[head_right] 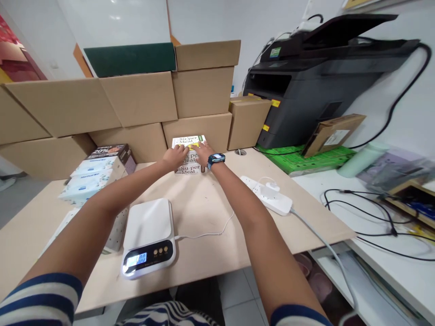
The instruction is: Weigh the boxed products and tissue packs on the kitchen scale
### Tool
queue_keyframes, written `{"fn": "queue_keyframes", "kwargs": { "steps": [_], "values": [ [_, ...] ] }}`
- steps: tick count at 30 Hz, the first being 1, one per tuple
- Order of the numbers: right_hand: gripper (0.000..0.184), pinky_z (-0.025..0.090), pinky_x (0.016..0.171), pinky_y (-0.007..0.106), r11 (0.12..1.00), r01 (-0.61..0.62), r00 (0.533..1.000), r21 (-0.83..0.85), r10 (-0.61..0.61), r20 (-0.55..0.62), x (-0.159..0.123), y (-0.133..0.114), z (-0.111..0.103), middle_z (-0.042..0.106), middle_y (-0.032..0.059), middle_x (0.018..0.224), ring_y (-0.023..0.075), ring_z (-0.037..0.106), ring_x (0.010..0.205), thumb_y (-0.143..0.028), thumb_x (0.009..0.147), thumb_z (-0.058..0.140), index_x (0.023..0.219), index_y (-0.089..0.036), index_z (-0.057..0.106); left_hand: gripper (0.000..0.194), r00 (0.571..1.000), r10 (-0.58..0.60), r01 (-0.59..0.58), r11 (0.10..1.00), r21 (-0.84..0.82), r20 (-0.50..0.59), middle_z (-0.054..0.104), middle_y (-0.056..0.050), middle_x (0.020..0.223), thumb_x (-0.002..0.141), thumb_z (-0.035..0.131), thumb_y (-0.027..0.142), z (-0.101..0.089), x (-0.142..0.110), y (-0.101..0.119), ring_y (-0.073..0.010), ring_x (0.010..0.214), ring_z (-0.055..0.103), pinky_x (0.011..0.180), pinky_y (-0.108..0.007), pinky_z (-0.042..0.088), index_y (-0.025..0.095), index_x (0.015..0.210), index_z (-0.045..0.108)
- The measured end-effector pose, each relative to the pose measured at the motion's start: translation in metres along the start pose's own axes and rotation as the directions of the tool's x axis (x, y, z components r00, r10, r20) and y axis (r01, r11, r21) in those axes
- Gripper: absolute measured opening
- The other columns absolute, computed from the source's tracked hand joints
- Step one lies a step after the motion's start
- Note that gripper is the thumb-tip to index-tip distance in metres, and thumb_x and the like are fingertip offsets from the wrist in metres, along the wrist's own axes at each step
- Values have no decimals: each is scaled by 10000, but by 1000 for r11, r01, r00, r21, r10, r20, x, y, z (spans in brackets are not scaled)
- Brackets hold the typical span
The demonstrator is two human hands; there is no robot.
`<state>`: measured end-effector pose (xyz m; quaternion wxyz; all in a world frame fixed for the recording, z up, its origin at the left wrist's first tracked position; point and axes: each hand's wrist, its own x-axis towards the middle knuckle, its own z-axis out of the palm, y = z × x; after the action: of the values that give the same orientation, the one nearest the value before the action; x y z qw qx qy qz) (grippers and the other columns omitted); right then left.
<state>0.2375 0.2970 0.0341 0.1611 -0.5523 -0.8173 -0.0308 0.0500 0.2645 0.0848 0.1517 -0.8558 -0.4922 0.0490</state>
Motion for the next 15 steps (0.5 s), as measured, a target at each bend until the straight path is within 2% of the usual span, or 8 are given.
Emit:
{"fn": "queue_keyframes", "kwargs": {
  "steps": [4, 9, 12, 15],
  "values": [
    [790, 377, 1368, 619, 1000, -28, 1000, 14, 28, -10, -3, -6, -1, 422, 217, 1776, 441, 393, 1677, -233, 936, 757, 1677, -223, 484, 731, 1000, 11, -11, 998, 65, 0, 527, -245, 1633, 982, 724, 176, 2, -4, -1, -376, 1514, 534, 1173, -501, 542, 127, 1644, 419],
    [760, 389, 1361, 649, 999, -41, 999, 34, 42, -23, -8, -7, 1, 414, 163, 1795, 434, 343, 1699, -231, 963, 706, 1686, -252, 473, 697, 1000, -7, 6, 996, 93, 2, 472, -304, 1677, 1008, 595, 114, 2, -8, 6, -408, 1567, 487, 1219, -529, 494, 89, 1666, 366],
    [772, 391, 1353, 672, 998, -46, 999, 48, 47, -22, -11, -5, 2, 357, 169, 1825, 450, 294, 1715, -228, 970, 690, 1703, -230, 446, 717, 1000, -10, 9, 995, 95, 6, 436, -323, 1702, 1005, 582, 93, 2, -8, 9, -422, 1600, 454, 1236, -544, 478, 58, 1678, 336],
    [825, 393, 1346, 693, 998, -43, 999, 56, 43, -11, -12, -3, 2, 370, 164, 1819, 446, 302, 1710, -235, 933, 749, 1700, -249, 447, 724, 1000, -8, 8, 996, 90, 3, 431, -344, 1700, 1006, 589, 95, 2, -9, 11, -431, 1592, 466, 1232, -553, 478, 41, 1680, 328]
  ]
}}
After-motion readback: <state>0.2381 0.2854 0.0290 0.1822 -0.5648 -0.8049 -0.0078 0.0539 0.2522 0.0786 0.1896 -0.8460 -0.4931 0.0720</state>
